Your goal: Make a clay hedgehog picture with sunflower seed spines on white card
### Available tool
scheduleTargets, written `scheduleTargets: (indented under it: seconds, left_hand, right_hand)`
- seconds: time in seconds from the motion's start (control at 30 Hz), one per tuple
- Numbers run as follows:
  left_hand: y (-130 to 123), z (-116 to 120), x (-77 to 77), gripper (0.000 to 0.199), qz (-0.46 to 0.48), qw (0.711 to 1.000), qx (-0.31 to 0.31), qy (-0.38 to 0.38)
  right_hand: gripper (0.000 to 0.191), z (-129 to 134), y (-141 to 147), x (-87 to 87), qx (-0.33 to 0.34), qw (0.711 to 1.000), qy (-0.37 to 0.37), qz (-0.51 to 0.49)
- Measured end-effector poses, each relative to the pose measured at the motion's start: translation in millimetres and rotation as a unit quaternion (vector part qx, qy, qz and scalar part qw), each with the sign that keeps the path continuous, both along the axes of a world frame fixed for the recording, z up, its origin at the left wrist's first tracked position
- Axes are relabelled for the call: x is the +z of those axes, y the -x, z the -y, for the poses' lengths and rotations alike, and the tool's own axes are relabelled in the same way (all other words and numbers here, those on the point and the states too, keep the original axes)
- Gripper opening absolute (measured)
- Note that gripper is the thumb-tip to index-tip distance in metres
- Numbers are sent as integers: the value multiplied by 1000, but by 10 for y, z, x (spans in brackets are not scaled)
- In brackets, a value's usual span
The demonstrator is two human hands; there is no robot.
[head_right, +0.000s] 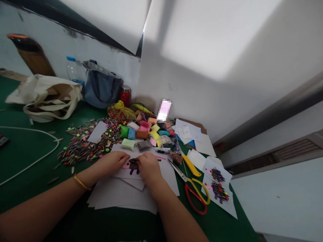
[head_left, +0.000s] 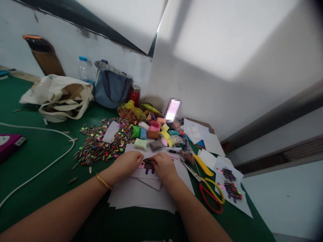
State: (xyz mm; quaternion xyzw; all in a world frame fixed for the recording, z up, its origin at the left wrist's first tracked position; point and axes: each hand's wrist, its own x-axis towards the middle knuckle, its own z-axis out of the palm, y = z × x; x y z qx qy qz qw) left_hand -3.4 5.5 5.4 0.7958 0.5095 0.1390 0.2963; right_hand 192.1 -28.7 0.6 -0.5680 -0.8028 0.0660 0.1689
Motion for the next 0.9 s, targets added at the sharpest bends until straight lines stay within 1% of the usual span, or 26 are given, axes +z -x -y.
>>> scheduleTargets:
  seconds: [0.07,0.1,0.13,0.17,0.2,0.27,0.3,0.33,0.37,0.4,0.43,0.47,0.6,0.67,0.77,0.9]
  left_hand:
    - [-6,4,29,35,66,997,25,14]
    - [-10,13,51,35,118,991,46,37]
    - [-16,27,81,36,181,978,72,75]
    - [-22,47,115,39,249,955,98,128]
    - [-29,70,153,45,320,919,118,197]
    - [-46,122,230,55,422,832,142,329]
    - [-57,148,262,58,452,796,142,377]
    - [-69,171,287,59,471,768,139,412]
    - [-82,193,303,59,480,749,131,437]
    - [-97,213,311,60,481,741,122,453]
    - [-114,231,311,61,476,739,112,462]
    - [-131,250,305,63,467,745,102,465]
    - [-192,323,267,66,422,790,76,439]
    - [-208,354,259,66,405,805,75,427]
    - [-215,383,260,69,391,811,56,432]
    - [-202,382,243,71,397,811,8,429]
  right_hand:
    - [12,3,-35,18,1,1000,2,-20]
    - [12,7,-57,29,4,999,-1,-32]
    - [12,14,-78,43,7,999,-9,-47]
    - [12,25,-95,58,13,998,-23,-63]
    - [12,40,-108,77,17,996,-42,-82]
    - [14,83,-111,123,22,989,-84,-118]
    - [16,109,-102,150,25,986,-101,-133]
    - [17,137,-86,179,28,982,-113,-146]
    - [19,164,-66,207,32,980,-121,-156]
    - [20,189,-43,233,39,978,-124,-164]
    - [21,211,-19,256,49,976,-124,-170]
    - [22,227,4,273,60,976,-120,-171]
    - [20,244,67,292,89,982,-82,-146]
    - [19,233,76,282,95,984,-59,-141]
    - [16,219,66,262,103,983,-41,-146]
    - [4,220,53,240,111,984,-30,-136]
